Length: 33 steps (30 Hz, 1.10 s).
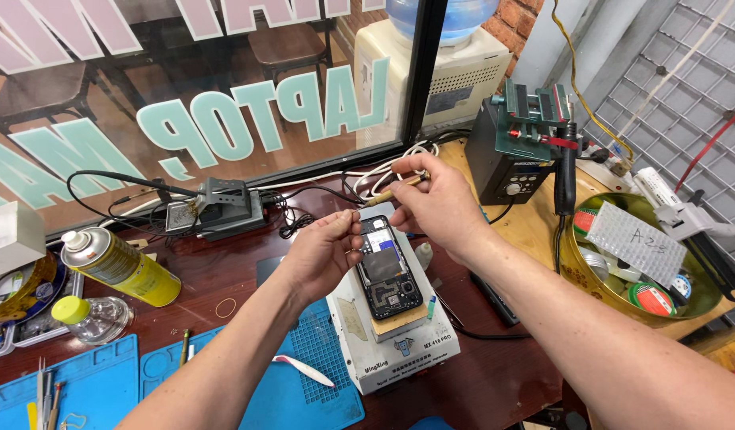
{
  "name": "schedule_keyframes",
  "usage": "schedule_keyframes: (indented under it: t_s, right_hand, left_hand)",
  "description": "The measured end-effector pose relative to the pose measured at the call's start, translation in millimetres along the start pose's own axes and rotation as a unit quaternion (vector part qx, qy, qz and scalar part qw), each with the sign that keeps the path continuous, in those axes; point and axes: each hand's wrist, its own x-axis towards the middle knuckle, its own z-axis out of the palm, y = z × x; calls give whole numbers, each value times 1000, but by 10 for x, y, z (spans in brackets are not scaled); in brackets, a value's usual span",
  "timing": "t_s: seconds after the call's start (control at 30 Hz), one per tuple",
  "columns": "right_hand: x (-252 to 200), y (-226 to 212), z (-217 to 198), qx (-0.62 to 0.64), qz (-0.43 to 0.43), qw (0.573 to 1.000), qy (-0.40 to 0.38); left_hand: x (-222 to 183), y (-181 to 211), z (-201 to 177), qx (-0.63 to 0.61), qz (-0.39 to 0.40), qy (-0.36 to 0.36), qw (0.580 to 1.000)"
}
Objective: The person reassembles a smartphone by connecting internal cables, placing the back cover, and cleaning the exterior with a spray and cloth. The device is handled on a workbench with tools and parts nearby.
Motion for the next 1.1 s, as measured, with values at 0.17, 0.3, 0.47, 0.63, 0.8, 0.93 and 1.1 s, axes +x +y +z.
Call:
schedule_keyframes:
  t_s: [0.17,0.3,0.47,0.63,0.8,0.93,1.1]
  right_hand:
    - [-8,39,10,-5,3,1000,1]
    - [-22,21,10,5,0,1000,1]
    - [-31,-2,10,-12,10,1000,-1]
    - [-22,4,15,-9,19,1000,-3]
    - [4,-8,13,-22,35,999,-5]
    - [88,-53,-41,-58,5,997,-56]
    - [253,-63,-137,-121,-39,985,-112]
  left_hand:
    - [-13,-14,-24,10,3,5,1000]
    - [-41,4,-20,12,-1,12,1000]
    - [-79,58,17,37,-8,25,999]
    - [-91,79,38,51,-10,23,998]
    - [-57,75,26,66,-12,27,997]
    - [-3,69,15,101,-12,28,994]
    - [111,52,13,166,-2,22,986]
